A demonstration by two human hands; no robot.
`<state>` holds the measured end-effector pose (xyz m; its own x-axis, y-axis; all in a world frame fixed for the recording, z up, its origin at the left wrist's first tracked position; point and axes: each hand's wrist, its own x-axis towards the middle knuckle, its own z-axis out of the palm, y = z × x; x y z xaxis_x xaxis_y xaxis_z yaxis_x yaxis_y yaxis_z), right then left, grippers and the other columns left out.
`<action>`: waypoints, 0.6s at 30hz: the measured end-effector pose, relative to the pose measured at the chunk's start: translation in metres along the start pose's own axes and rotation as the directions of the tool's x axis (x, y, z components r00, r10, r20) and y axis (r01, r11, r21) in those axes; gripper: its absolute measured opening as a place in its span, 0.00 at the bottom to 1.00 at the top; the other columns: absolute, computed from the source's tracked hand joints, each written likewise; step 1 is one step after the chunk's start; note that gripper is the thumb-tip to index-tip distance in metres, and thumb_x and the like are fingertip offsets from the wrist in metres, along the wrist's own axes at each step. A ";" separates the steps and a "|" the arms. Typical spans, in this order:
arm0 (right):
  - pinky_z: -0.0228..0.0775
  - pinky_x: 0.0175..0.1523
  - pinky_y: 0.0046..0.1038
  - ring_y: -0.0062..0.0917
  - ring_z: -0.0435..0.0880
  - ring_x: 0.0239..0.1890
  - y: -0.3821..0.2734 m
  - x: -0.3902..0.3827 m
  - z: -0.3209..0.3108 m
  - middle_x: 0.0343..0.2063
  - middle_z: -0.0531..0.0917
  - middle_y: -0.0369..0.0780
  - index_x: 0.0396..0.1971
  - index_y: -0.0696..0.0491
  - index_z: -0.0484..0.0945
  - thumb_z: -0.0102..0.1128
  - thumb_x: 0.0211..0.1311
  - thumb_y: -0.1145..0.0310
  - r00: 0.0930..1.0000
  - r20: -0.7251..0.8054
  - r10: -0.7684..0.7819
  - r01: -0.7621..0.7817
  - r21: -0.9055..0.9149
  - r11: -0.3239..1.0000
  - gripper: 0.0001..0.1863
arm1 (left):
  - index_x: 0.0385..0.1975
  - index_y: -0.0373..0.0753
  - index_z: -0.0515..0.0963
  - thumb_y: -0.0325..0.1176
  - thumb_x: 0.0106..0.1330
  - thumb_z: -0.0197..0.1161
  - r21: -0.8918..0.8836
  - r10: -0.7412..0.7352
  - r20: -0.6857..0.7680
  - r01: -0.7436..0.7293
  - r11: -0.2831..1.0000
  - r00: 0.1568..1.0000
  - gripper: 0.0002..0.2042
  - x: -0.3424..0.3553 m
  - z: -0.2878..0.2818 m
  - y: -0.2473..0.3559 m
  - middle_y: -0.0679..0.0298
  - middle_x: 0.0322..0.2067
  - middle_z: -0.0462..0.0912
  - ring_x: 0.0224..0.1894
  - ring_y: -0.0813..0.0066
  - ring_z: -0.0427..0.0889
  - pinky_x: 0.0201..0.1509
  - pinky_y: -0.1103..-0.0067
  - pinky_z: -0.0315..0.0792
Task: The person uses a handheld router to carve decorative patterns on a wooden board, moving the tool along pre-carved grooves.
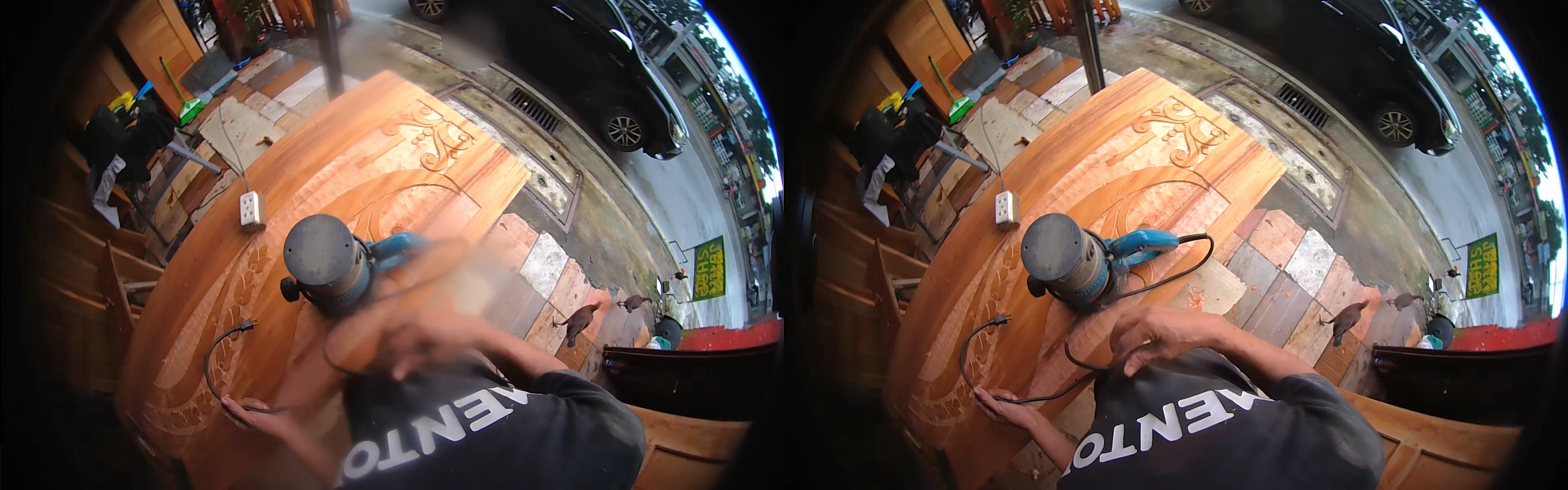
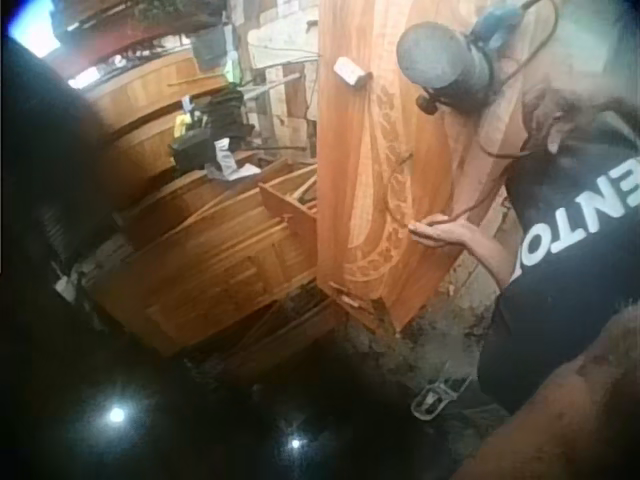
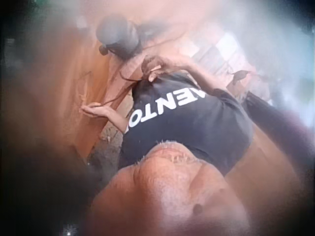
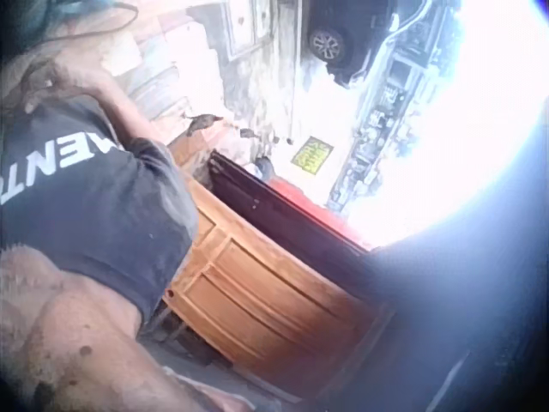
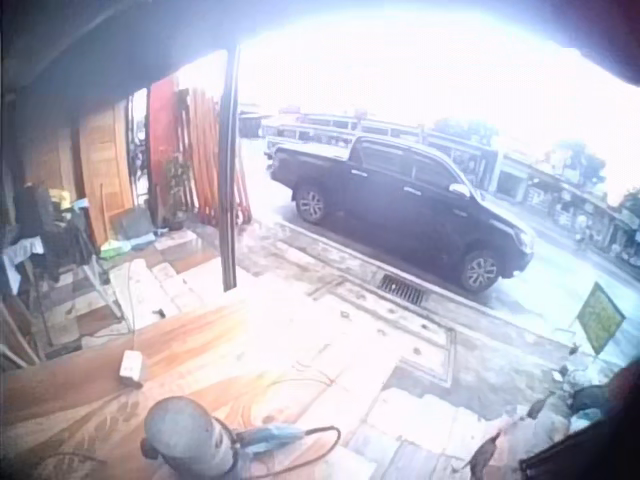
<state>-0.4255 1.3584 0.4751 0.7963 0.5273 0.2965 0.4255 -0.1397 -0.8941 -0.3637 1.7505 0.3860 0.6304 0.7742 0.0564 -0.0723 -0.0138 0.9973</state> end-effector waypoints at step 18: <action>0.79 0.48 0.36 0.37 0.85 0.45 0.084 -0.048 -0.045 0.46 0.84 0.45 0.57 0.53 0.81 0.80 0.55 0.69 0.631 -0.756 -0.175 -0.327 -0.463 0.824 0.29 | 0.57 0.38 0.79 0.35 0.81 0.57 0.086 0.491 0.367 -0.555 0.828 0.790 0.12 0.182 -0.035 0.193 0.73 0.31 0.75 0.25 0.91 0.64 0.28 0.89 0.59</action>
<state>-0.4081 1.2836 0.4011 0.7532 -0.2763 0.5969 0.2894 -0.6757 -0.6780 -0.2898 1.9104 0.5871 0.7461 0.3725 0.5518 -0.3432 -0.4950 0.7983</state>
